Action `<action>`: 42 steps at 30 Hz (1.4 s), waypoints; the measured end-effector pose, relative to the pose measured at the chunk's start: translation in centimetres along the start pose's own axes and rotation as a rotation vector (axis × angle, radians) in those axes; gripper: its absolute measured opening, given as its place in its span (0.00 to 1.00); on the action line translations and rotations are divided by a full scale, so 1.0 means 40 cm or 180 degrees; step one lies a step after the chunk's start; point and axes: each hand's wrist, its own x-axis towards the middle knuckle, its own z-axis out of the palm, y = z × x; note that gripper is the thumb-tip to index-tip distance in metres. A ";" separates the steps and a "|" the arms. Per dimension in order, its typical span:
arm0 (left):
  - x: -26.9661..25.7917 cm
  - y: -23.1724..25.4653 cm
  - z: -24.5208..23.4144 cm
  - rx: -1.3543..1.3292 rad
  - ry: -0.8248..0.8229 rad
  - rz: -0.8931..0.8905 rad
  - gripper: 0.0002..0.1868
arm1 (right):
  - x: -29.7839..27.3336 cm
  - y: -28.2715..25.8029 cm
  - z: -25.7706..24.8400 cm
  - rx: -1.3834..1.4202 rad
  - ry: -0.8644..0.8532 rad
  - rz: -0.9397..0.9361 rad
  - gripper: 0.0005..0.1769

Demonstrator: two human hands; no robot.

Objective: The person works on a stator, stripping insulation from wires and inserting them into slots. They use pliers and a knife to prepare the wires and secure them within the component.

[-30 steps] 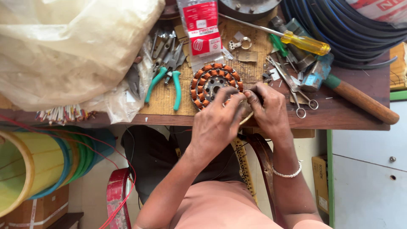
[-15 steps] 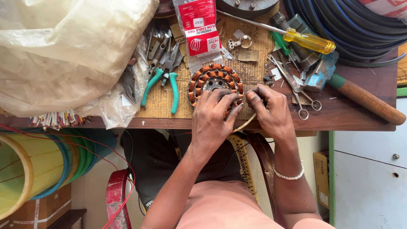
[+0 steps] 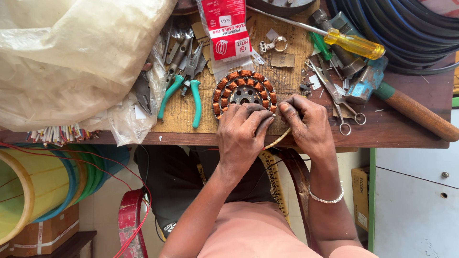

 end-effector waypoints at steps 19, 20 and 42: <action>-0.005 -0.006 -0.002 0.0135 0.0056 0.0225 0.08 | -0.013 0.014 0.002 0.0201 0.0062 0.0198 0.17; -0.006 -0.007 -0.001 0.0126 0.0044 0.0212 0.08 | -0.015 0.013 0.000 0.0293 0.0087 0.0242 0.18; -0.030 -0.046 0.008 0.0057 0.0109 0.0330 0.11 | 0.020 -0.086 -0.081 -0.2277 -0.0263 -0.2726 0.11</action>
